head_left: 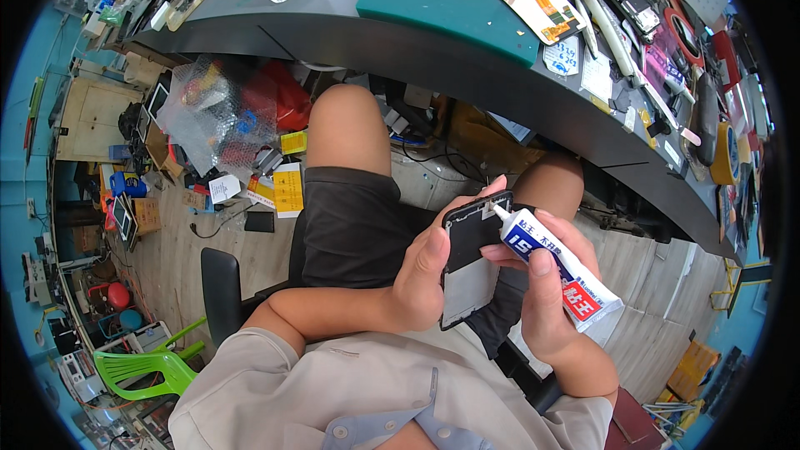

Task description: The person applies adhesive to the edges of a disassembled smartphone chassis, then aligns and presses the screen assembly onto the chassis. The person uses a small metal tool to press along the seam and secure the bond.

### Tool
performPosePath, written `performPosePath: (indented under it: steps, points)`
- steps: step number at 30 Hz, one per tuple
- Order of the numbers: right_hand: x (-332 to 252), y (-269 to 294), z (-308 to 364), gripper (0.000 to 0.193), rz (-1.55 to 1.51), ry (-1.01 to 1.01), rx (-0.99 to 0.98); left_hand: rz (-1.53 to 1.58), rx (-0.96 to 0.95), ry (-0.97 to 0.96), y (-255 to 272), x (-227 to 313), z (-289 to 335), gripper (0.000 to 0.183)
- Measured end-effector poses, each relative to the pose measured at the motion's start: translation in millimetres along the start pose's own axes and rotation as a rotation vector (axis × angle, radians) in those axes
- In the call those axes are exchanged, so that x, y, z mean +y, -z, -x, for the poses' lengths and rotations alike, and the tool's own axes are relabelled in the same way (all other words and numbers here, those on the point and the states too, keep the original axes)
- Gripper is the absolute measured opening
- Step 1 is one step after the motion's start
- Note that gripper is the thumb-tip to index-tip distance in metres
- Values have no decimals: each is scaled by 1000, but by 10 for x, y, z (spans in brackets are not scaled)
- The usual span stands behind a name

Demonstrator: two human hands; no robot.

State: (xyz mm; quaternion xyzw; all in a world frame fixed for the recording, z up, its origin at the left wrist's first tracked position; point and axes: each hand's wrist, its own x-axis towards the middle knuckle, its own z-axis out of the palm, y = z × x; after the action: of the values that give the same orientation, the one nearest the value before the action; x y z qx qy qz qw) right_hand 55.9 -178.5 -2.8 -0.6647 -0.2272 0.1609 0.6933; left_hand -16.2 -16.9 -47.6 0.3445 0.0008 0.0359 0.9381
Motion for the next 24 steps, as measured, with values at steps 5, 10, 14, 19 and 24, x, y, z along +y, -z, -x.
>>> performPosePath:
  steps: [5, 10, 14, 19, 24]
  points:
    - [-12, -61, -10, 39, -72, -6, 45, -2, -2, -4, -12, 10, -3, 87]
    - [-62, 7, 9, 49, -6, -93, -67, 4, 10, -12, 2, -18, 4, 86]
    - [-63, 9, 12, 48, -16, -109, -62, -6, 12, -7, 5, -12, 1, 86]
    - [-72, 4, 6, 49, -18, -111, -61, -13, -5, -13, 11, -16, -6, 85]
    - [-32, -42, -13, 38, -39, -25, 11, 0, 1, 3, 4, -19, -1, 84]
